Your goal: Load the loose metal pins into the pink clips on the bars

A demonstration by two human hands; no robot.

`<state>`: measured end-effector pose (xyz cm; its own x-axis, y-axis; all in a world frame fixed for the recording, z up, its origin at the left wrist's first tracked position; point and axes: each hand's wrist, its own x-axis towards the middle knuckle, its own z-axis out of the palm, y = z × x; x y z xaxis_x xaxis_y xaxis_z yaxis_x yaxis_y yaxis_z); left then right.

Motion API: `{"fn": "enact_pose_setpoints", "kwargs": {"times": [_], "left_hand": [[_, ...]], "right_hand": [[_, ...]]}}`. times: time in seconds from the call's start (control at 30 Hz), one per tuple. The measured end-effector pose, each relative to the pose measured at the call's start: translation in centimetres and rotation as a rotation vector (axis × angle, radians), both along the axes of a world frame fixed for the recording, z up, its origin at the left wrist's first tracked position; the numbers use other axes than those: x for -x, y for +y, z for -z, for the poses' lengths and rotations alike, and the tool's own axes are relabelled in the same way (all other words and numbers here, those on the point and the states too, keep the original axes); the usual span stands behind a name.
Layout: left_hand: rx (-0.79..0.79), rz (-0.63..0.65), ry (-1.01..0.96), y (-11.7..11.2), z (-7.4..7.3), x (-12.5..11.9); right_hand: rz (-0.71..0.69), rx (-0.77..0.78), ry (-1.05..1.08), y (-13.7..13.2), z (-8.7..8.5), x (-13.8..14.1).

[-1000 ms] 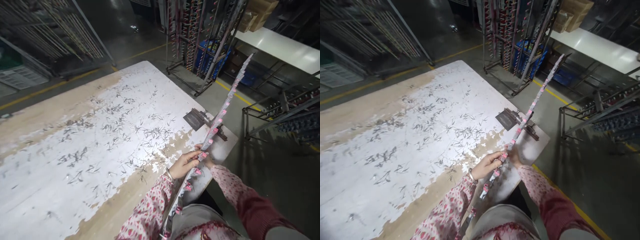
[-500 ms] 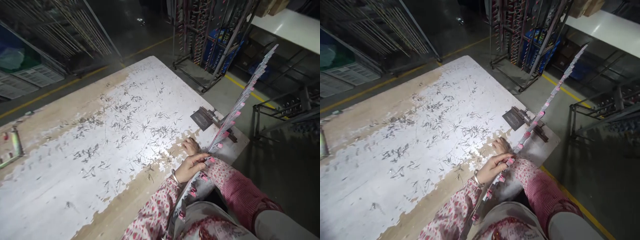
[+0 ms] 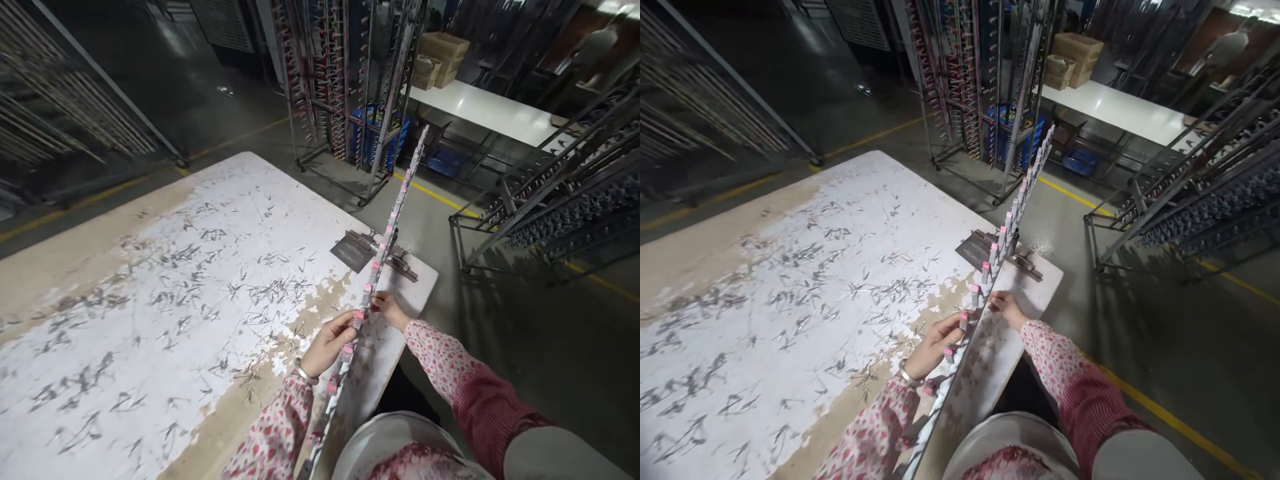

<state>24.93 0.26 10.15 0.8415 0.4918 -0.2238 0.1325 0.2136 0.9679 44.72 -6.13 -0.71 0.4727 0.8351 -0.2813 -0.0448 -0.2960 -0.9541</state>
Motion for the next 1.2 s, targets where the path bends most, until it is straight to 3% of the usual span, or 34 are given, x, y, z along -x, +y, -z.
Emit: {"fn": "enact_pose_setpoints", "kwargs": {"times": [0.1,0.2,0.3,0.4,0.53,0.7,0.87,1.0,1.2], "left_hand": [[0.083,-0.017,0.01,0.1,-0.3,-0.3],[0.054,-0.112,0.076,0.5,-1.0,-1.3],[-0.075,-0.104,0.14,0.7,-1.9,-3.1],[-0.135,-0.011,0.119,0.4,-2.4,-5.0],[-0.254,0.091,0.102,0.1,-2.1,-6.3],[-0.522,0.117,0.016,0.5,-1.1,-6.5],[-0.671,0.072,0.023,0.6,-0.7,-6.4],[-0.68,0.067,0.018,0.5,-0.8,-6.5],[-0.676,0.073,0.046,0.6,-0.9,-6.5]], "right_hand": [[0.035,-0.035,0.141,-0.4,-1.0,-3.2],[0.056,-0.063,0.223,-0.8,-2.7,-6.4],[0.058,-0.109,0.285,-1.4,-5.5,-8.5],[0.022,-0.178,0.293,-2.1,-9.1,-9.0],[-0.107,-0.293,0.142,-3.0,-13.7,-7.8],[-0.226,-0.448,-0.381,-3.5,-17.8,-6.1],[-0.316,-0.524,-0.731,-2.7,-19.6,-5.3],[-0.423,-0.52,-0.808,-2.2,-20.1,-5.1],[-0.463,-0.525,-0.868,-1.9,-20.7,-5.3]]}}
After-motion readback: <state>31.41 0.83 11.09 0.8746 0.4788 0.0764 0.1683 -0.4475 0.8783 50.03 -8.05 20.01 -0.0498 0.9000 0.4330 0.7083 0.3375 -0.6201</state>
